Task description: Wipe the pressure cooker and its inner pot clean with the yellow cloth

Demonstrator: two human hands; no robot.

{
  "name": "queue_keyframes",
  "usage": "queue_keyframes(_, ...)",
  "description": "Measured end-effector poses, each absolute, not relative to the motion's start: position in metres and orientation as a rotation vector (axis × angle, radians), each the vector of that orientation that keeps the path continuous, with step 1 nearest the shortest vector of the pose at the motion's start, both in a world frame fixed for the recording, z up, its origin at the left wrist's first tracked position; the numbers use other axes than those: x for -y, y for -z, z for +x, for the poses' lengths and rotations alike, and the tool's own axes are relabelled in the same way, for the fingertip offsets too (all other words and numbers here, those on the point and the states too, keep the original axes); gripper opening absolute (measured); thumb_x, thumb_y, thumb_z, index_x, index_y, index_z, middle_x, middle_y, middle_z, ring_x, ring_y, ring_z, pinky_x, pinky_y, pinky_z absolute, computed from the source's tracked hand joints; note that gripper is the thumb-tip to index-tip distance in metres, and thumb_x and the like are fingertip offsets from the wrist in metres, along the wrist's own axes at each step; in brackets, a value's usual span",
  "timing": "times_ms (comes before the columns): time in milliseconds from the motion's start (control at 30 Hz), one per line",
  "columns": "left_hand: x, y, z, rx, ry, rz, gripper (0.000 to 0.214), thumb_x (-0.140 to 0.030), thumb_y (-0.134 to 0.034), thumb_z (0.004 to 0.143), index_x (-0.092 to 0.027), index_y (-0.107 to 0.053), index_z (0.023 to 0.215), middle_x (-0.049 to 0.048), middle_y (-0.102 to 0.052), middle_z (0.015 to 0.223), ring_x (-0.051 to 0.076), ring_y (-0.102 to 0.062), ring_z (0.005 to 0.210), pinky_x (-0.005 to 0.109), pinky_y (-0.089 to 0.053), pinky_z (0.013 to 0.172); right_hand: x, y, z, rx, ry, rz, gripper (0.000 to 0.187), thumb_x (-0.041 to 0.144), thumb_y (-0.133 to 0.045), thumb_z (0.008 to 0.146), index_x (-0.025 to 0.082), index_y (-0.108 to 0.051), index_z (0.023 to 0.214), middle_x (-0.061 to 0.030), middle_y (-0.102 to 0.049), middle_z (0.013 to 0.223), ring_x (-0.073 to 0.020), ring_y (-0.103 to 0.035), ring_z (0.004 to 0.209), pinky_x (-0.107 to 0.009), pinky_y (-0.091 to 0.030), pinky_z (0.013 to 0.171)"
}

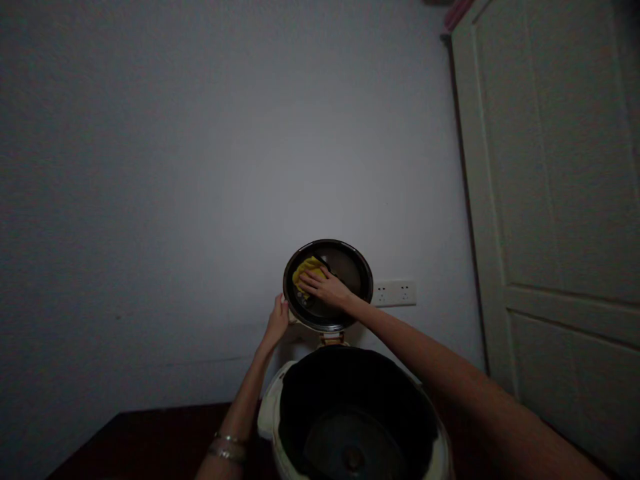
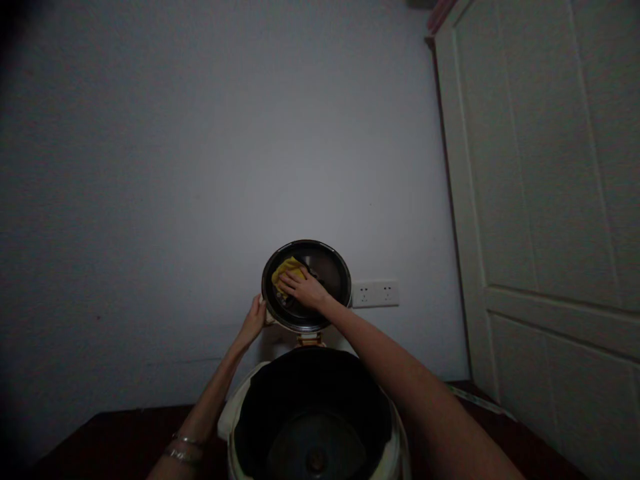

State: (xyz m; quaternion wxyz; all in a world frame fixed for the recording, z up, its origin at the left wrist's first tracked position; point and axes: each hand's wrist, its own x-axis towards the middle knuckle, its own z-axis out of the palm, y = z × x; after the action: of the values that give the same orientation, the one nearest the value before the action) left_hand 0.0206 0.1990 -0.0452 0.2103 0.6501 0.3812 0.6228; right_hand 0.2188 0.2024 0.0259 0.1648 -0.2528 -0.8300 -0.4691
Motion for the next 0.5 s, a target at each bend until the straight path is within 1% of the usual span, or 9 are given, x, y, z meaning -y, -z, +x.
queue_keyframes(33,-0.202,0.047,0.021,-1.063,-1.76,1.835,0.052,-0.05,-0.043,0.089,-0.016,-0.046,0.129,0.0151,-0.055,0.129,0.024,-0.05,0.12,0.044,-0.039,0.102,-0.201,-0.03,0.221,2.363,1.329,-0.735,0.047,0.011,-0.04,0.091,0.02,-0.041,0.138,-0.0107,-0.038,0.148,-0.0273,-0.032,0.136,-0.059,-0.029,0.106)
queue_keyframes(100,-0.206,0.05,0.019,-1.03,-1.782,1.839,0.049,-0.048,-0.042,0.089,-0.017,-0.049,0.127,0.0132,-0.056,0.128,0.024,-0.05,0.12,0.044,-0.039,0.102,-0.2,-0.037,0.225,2.348,1.306,-0.781,0.049,0.009,-0.041,0.09,0.021,-0.041,0.138,-0.0099,-0.037,0.148,-0.0268,-0.031,0.137,-0.06,-0.028,0.106)
queue_keyframes(200,-0.211,0.056,0.016,-0.961,-1.804,1.773,0.047,-0.049,-0.043,0.089,-0.019,-0.053,0.124,0.0116,-0.06,0.123,0.024,-0.053,0.117,0.044,-0.044,0.097,-0.198,-0.046,0.229,2.306,1.283,-0.866,0.054,0.005,-0.039,0.088,0.022,-0.039,0.139,-0.0088,-0.034,0.15,-0.0267,-0.029,0.138,-0.06,-0.028,0.106)
queue_keyframes(300,-0.213,0.059,0.016,-0.926,-1.838,1.669,0.047,-0.049,-0.044,0.088,-0.019,-0.056,0.122,0.0111,-0.061,0.121,0.024,-0.055,0.114,0.042,-0.049,0.092,-0.197,-0.051,0.233,2.258,1.282,-0.973,0.055,0.004,-0.036,0.089,0.021,-0.037,0.141,-0.0085,-0.032,0.151,-0.028,-0.029,0.137,-0.062,-0.031,0.103)
queue_keyframes(400,-0.213,0.06,0.016,-0.903,-1.834,1.577,0.046,-0.047,-0.048,0.087,-0.019,-0.057,0.123,0.0107,-0.062,0.12,0.023,-0.058,0.11,0.037,-0.053,0.085,-0.195,-0.05,0.241,2.193,1.286,-1.075,0.055,0.005,-0.034,0.089,0.02,-0.035,0.142,-0.0094,-0.03,0.152,-0.03,-0.029,0.137,-0.063,-0.033,0.1)
queue_keyframes(500,-0.21,0.059,0.016,-0.899,-1.782,1.474,0.047,-0.044,-0.051,0.087,-0.017,-0.056,0.126,0.012,-0.061,0.122,0.022,-0.063,0.097,0.032,-0.056,0.071,-0.193,-0.045,0.249,2.137,1.295,-1.155,0.055,0.006,-0.034,0.089,0.018,-0.034,0.143,-0.0119,-0.027,0.153,-0.0329,-0.029,0.136,-0.064,-0.035,0.098)
